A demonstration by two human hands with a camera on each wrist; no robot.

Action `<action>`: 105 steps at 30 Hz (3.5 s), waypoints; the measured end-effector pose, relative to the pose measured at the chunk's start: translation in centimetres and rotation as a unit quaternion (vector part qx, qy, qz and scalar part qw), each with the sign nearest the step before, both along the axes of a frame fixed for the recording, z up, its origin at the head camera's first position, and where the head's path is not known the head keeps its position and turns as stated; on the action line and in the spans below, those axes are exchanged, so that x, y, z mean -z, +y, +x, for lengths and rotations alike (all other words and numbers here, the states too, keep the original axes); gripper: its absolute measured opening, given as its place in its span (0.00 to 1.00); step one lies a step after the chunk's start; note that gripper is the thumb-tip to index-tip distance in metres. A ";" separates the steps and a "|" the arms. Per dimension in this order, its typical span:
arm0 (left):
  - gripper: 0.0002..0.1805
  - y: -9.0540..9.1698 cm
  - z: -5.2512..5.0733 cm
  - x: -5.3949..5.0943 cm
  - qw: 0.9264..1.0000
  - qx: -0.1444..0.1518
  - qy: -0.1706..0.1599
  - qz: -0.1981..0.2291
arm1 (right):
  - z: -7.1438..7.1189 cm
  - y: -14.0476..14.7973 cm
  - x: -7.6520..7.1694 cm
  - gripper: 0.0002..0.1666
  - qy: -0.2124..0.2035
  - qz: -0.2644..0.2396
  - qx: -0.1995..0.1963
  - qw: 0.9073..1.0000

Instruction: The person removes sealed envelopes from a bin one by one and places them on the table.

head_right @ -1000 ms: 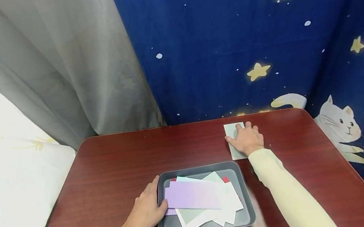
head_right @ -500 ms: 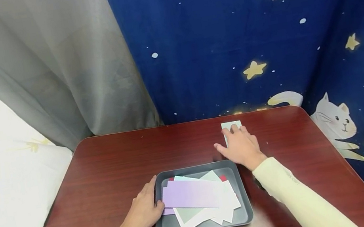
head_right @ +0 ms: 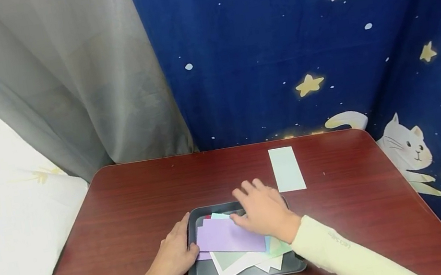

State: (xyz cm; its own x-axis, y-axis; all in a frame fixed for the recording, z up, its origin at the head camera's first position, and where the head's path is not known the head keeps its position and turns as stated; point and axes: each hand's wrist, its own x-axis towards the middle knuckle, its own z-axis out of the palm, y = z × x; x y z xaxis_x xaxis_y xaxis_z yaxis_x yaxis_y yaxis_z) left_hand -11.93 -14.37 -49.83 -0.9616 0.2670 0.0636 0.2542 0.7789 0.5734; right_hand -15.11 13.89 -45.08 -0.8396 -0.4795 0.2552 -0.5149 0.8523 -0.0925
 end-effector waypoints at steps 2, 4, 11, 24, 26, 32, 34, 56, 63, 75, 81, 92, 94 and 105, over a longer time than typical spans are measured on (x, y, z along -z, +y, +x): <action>0.44 0.0 0.0 0.0 1.000 -0.001 -0.001 -0.002 | 0.4 -0.9 0.3 0.32 -0.005 0.008 -0.025 1.000; 0.45 0.0 0.0 0.0 1.000 -0.001 0.000 -0.004 | 0.7 -1.5 0.8 0.32 -0.016 0.014 -0.046 0.999; 0.45 0.0 0.1 0.0 1.000 0.002 0.000 -0.010 | 1.8 -3.0 2.0 0.37 -0.076 0.063 -0.088 0.991; 0.45 0.0 0.1 0.0 1.000 0.011 0.019 -0.009 | 1.9 -3.5 2.6 0.34 -0.092 0.079 -0.100 0.988; 0.45 0.0 0.1 0.1 1.000 0.011 0.019 -0.009 | 1.9 -3.5 2.6 0.34 -0.095 0.078 -0.100 0.987; 0.46 0.0 0.0 0.1 1.000 0.008 0.013 -0.007 | 1.7 -3.4 2.7 0.34 -0.109 0.063 -0.097 0.987; 0.46 0.0 0.0 0.1 1.000 0.008 0.013 -0.007 | 1.5 -3.3 2.8 0.35 -0.113 0.056 -0.097 0.987; 0.45 0.0 0.0 0.4 1.000 -0.006 0.010 -0.010 | 1.0 -1.9 1.4 0.35 -0.117 -0.014 -0.096 0.988; 0.46 0.1 0.1 0.5 1.000 -0.005 0.009 -0.001 | 0.2 -0.4 0.7 0.33 -0.088 -0.028 -0.080 0.993; 0.45 0.1 0.0 0.3 1.000 -0.008 -0.001 0.003 | -2.3 3.1 -0.1 0.34 -0.063 -0.071 -0.028 0.995; 0.46 0.2 0.0 0.3 1.000 -0.009 -0.007 0.001 | -3.4 5.3 -0.2 0.33 -0.060 -0.093 0.006 0.994; 0.46 0.1 -0.3 0.4 1.000 -0.008 -0.009 -0.002 | -5.8 9.8 1.0 0.32 -0.098 -0.080 0.091 0.988; 0.46 0.1 -0.4 0.4 1.000 -0.008 -0.011 -0.003 | -6.2 10.6 1.2 0.31 -0.105 -0.076 0.106 0.986; 0.46 0.0 -0.4 0.6 1.000 -0.009 -0.012 -0.001 | -7.9 14.3 2.6 0.29 -0.091 -0.050 0.175 0.979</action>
State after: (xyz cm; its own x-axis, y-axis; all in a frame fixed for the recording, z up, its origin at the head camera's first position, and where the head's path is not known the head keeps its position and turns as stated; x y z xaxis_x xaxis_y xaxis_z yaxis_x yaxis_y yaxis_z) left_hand -12.34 -14.34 -50.48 -0.9677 0.2489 0.0406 0.2261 0.7849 0.5769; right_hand -22.99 28.16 -47.72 -0.9838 -0.1352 0.1178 -0.1611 0.9552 -0.2483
